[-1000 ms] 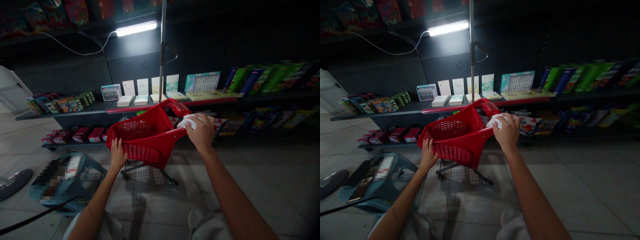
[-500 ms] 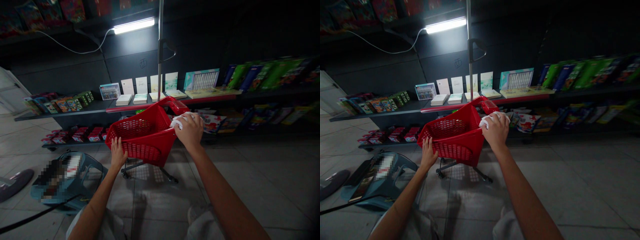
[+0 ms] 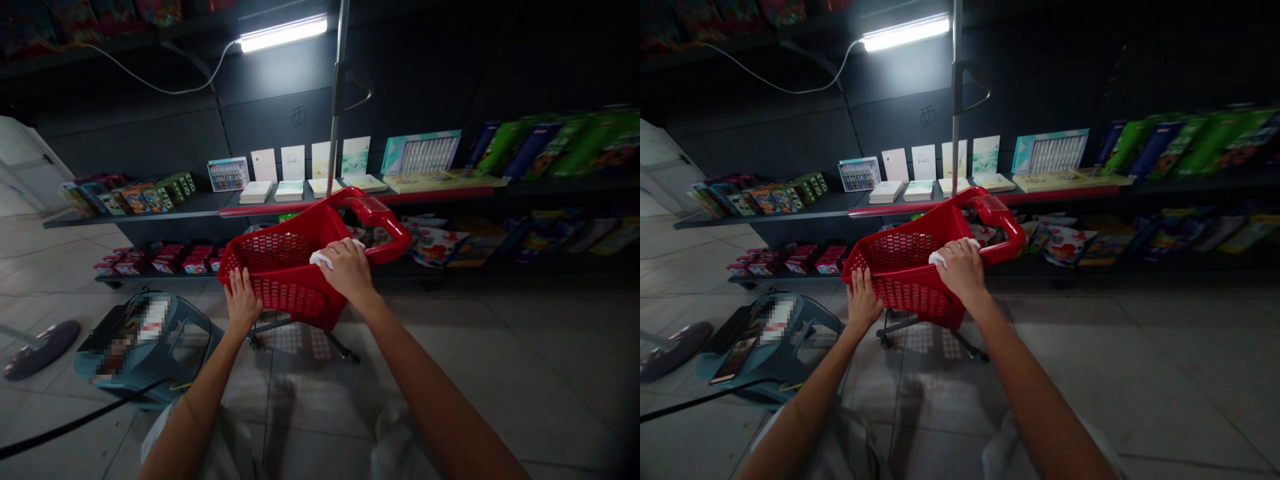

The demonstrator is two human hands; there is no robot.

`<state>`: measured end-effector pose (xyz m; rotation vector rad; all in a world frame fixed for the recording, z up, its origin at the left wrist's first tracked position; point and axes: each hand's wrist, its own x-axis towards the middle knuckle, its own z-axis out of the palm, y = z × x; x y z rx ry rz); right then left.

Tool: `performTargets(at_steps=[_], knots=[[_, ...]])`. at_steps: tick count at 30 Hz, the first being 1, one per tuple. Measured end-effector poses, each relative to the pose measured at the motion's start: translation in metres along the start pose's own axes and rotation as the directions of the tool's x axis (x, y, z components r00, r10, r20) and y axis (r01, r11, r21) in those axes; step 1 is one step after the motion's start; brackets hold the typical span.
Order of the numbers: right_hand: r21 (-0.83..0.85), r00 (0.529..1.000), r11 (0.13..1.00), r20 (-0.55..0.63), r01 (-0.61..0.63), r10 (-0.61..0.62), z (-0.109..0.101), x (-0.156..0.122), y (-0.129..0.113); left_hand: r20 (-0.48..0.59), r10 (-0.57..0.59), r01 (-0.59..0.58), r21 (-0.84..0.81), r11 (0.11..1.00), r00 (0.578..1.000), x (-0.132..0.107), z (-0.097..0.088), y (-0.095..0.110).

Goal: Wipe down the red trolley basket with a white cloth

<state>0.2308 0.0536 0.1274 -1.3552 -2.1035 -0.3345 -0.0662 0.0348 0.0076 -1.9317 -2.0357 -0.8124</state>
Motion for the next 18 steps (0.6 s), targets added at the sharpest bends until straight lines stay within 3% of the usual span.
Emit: performTargets(at_steps=[5, 10, 13, 18], knots=[[-0.045, 0.992, 0.997, -0.113, -0.066, 0.06, -0.019, -0.009, 0.044, 0.029, 0.026, -0.025, -0.031, 0.999, 0.999, 0.002, -0.001, -0.005], [-0.048, 0.977, 0.993, -0.188, -0.11, 0.1, -0.034, -0.015, 0.077, 0.051, 0.144, -0.135, -0.15, 0.979, 0.988, 0.005, -0.001, -0.017], [-0.104, 0.974, 0.983, -0.185, -0.151, 0.13, -0.034, -0.012, 0.07, 0.054, 0.171, -0.158, -0.188, 0.969, 0.984, 0.002, 0.002, -0.018], [-0.226, 0.985, 0.961, -0.104, -0.158, 0.138, -0.031, -0.009, 0.034, 0.028, 0.12, -0.113, -0.187, 0.976, 0.992, -0.006, 0.007, -0.008]])
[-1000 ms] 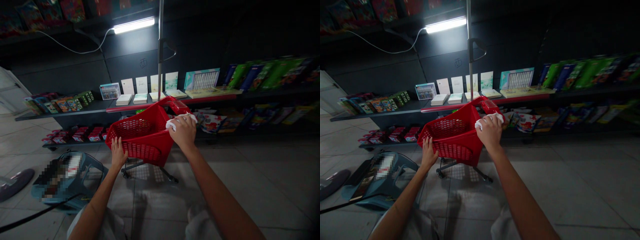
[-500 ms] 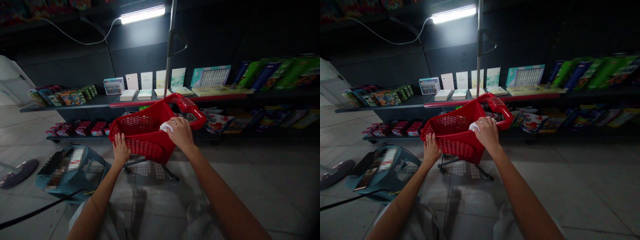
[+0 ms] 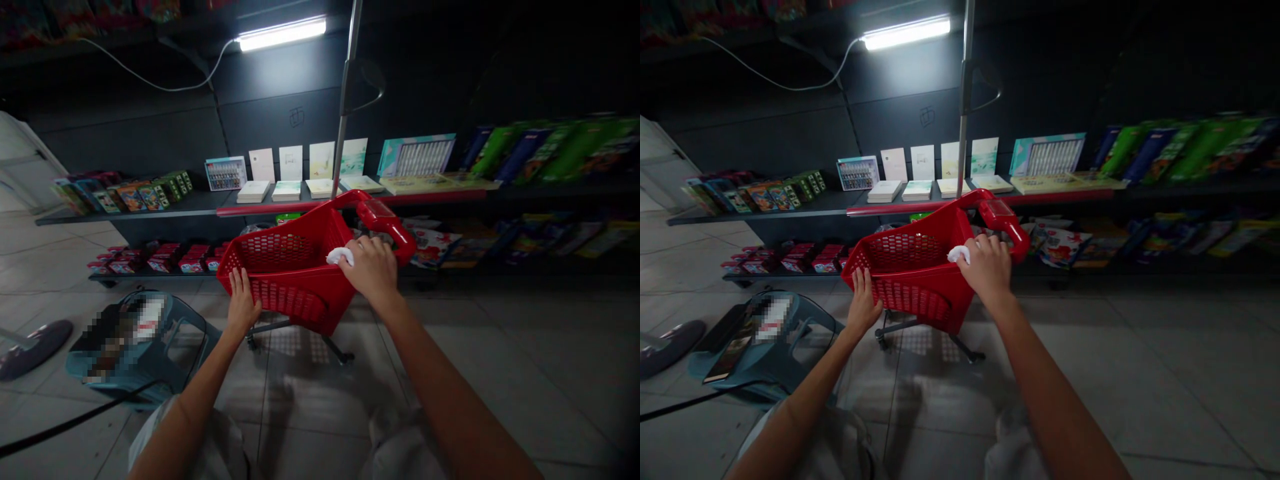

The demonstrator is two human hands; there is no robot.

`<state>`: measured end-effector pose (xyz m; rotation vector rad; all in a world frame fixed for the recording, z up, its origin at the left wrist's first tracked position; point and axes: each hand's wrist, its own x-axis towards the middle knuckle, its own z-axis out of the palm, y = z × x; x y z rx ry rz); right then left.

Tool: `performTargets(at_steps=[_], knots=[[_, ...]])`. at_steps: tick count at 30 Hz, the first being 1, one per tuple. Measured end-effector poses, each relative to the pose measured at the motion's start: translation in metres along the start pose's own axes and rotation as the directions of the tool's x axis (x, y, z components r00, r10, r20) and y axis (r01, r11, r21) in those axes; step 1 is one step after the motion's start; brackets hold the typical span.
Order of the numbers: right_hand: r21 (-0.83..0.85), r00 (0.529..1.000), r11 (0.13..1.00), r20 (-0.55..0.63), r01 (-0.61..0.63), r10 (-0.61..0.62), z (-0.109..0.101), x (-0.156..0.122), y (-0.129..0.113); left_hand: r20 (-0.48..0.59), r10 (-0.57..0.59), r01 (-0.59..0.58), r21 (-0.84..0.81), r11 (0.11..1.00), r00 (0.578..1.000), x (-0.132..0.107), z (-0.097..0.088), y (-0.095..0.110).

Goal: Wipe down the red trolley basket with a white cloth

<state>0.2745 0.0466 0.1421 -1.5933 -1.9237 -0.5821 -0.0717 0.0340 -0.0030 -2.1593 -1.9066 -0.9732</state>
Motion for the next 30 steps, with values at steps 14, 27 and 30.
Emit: performTargets(at_steps=[14, 27, 30], knots=[[0.086, 0.977, 0.996, 0.21, 0.026, -0.043, -0.034, -0.009, -0.039, -0.016, 0.07, -0.07, -0.008, 0.998, 0.997, 0.001, 0.005, 0.033], [0.337, 0.907, 0.915, 0.275, 0.221, -0.32, -0.066, -0.007, -0.07, -0.085, 0.262, -0.271, -0.118, 0.955, 0.961, -0.005, 0.007, 0.084], [0.416, 0.909, 0.884, 0.247, 0.213, -0.336, -0.066, -0.008, -0.078, -0.114, 0.234, -0.247, -0.123, 0.961, 0.966, -0.007, 0.011, 0.075]])
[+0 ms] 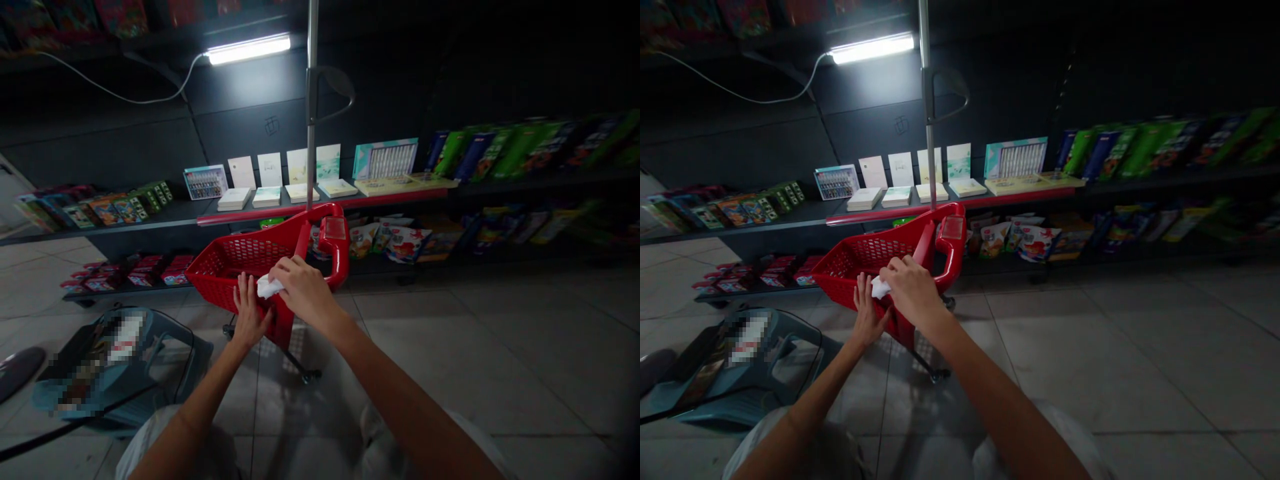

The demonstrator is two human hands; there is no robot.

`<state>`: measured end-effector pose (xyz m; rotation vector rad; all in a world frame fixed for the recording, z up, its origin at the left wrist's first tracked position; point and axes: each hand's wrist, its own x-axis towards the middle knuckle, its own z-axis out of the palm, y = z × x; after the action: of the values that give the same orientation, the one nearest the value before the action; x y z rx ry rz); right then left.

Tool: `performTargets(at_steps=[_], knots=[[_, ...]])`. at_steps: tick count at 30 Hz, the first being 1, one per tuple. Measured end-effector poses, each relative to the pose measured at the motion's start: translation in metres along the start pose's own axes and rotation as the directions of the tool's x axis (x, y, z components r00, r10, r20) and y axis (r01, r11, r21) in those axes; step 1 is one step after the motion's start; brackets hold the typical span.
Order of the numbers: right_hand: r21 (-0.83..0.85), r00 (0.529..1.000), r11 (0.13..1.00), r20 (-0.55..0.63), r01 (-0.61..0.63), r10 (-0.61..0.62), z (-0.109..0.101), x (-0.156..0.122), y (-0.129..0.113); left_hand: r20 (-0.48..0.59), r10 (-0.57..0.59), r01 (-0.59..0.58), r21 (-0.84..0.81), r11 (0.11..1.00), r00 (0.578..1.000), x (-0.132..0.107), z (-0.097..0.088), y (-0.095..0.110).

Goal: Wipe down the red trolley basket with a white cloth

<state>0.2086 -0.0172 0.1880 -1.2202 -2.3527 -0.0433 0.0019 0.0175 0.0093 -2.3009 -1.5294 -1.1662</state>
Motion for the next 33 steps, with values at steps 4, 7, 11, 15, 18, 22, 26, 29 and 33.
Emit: performTargets(at_steps=[4, 7, 11, 15, 18, 22, 26, 29, 33], knots=[[0.139, 0.998, 0.99, -0.06, 0.034, -0.025, 0.005, 0.004, -0.007, -0.006, 0.06, -0.061, -0.013, 0.998, 0.998, -0.004, -0.006, -0.002], [0.175, 0.999, 0.984, -0.037, 0.037, -0.031, 0.005, 0.007, -0.009, 0.008, 0.087, -0.086, -0.045, 0.995, 0.996, -0.007, -0.014, 0.004], [0.218, 1.0, 0.976, 0.012, 0.024, -0.028, 0.003, 0.013, -0.009, 0.024, 0.009, -0.007, -0.057, 0.998, 1.0, -0.015, -0.014, 0.015], [0.26, 0.998, 0.964, 0.051, -0.05, 0.038, 0.003, 0.02, -0.008, -0.003, -0.09, 0.09, -0.038, 0.995, 0.996, -0.025, -0.004, 0.022], [0.269, 0.992, 0.959, 0.108, -0.093, 0.066, 0.002, 0.025, -0.005, -0.003, -0.156, 0.156, -0.027, 0.987, 0.988, -0.03, 0.003, 0.025], [0.274, 0.983, 0.954, 0.168, -0.125, 0.081, -0.001, 0.03, -0.003, -0.019, -0.209, 0.21, 0.012, 0.978, 0.978, -0.034, 0.01, 0.028], [0.273, 0.978, 0.953, 0.193, -0.132, 0.081, -0.003, 0.032, -0.01, -0.049, -0.253, 0.256, 0.068, 0.964, 0.966, -0.038, 0.02, 0.032], [0.261, 0.977, 0.956, 0.198, -0.136, 0.085, -0.003, 0.033, -0.015, -0.082, -0.29, 0.295, 0.06, 0.953, 0.953, -0.038, 0.027, 0.034], [0.258, 0.978, 0.959, 0.195, -0.121, 0.071, -0.002, 0.035, -0.016, -0.087, -0.302, 0.306, 0.042, 0.951, 0.949, -0.035, 0.029, 0.04]])
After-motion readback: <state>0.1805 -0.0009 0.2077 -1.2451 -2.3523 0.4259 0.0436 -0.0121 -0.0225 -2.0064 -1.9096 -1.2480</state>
